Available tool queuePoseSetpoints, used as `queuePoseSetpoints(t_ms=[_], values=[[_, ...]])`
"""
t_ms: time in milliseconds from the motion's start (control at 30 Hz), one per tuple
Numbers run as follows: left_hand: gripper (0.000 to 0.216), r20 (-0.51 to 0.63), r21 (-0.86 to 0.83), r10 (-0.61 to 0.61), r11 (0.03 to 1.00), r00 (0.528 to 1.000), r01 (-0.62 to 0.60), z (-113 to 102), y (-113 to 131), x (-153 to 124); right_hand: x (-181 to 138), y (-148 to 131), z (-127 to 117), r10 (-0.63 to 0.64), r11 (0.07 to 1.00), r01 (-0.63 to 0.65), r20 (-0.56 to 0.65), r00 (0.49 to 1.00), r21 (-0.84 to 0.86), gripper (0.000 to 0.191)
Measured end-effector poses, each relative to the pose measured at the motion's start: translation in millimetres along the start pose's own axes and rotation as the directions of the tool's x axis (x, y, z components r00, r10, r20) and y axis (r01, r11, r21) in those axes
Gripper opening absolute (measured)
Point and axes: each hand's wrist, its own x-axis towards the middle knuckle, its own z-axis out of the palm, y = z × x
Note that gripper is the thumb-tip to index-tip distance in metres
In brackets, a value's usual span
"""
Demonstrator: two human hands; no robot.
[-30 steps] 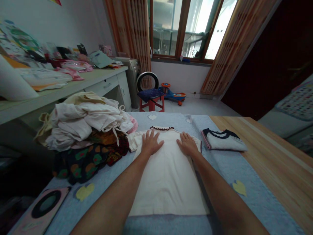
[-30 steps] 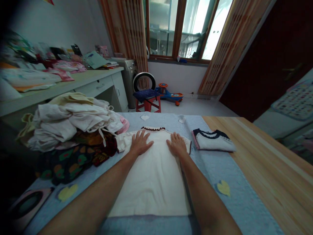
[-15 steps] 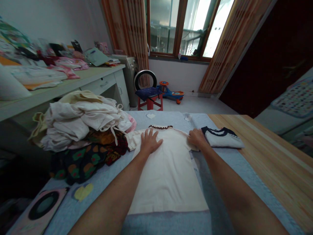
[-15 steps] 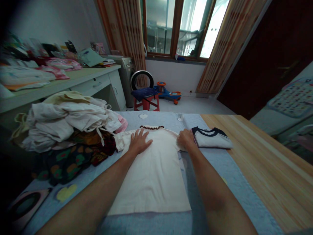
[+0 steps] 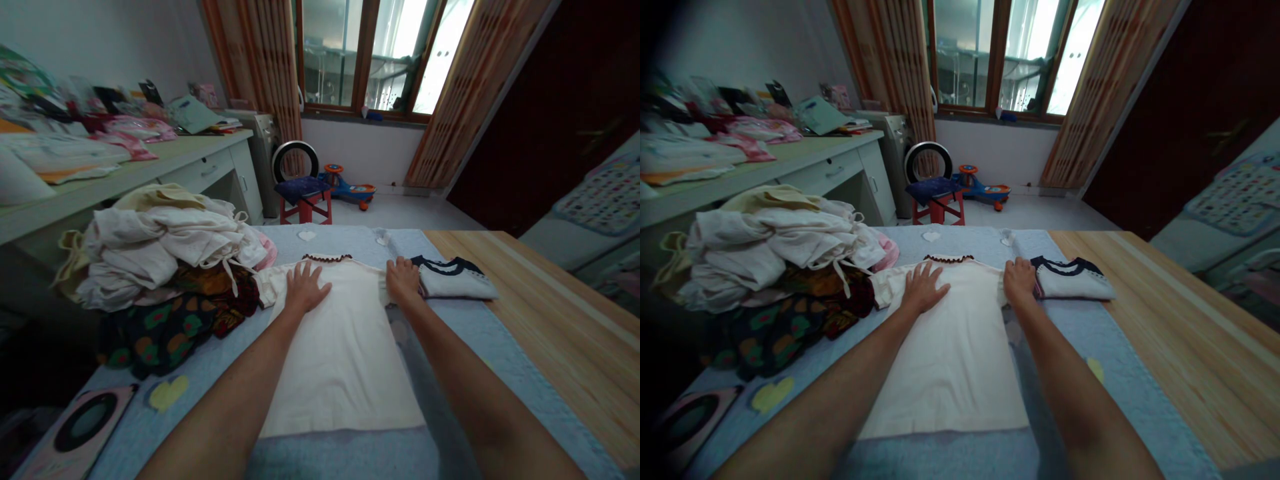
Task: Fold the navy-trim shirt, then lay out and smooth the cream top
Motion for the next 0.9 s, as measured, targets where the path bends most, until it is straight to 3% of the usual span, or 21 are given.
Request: queuePoseSetpoints(t_ms=[67, 200, 433, 633, 767, 900], values=[[0.068, -0.003, -0.002, 0.004, 1.000, 1.000, -0.004, 0, 0, 0, -9, -13, 6, -0.033, 0.999, 0.033, -0.111, 0.993, -0.001, 0.037], [0.067, -0.024, -0.009, 0.011, 1.000, 1.000, -0.011, 1, 0, 0, -24, -29, 25, -0.113, 0.991, 0.115, -0.028, 0.993, 0.071, 0.038], [0.065, -0.070, -0.045, 0.029, 0.998, 0.997, -0.032, 0, 0, -1, -26, -28, 47, -0.101, 0.987, 0.097, 0.023, 0.995, 0.129, 0.058], [0.050, -0.261, -0.027, 0.261, 0.961, 0.930, -0.277, -10, 2, -21, -30, -28, 46, -0.058, 0.987, 0.064, -0.043, 0.997, 0.145, 0.059], [0.042, -0.137, -0.042, 0.432, 0.897, 0.892, -0.440, -9, -3, -43, -34, -26, 42, -0.090, 0.980, 0.116, -0.158, 0.983, 0.164, 0.045], [0.051, -0.035, -0.034, 0.397, 0.917, 0.917, -0.399, -4, -13, -60, -38, -29, 34, -0.165, 0.968, 0.197, -0.197, 0.966, 0.154, 0.027]])
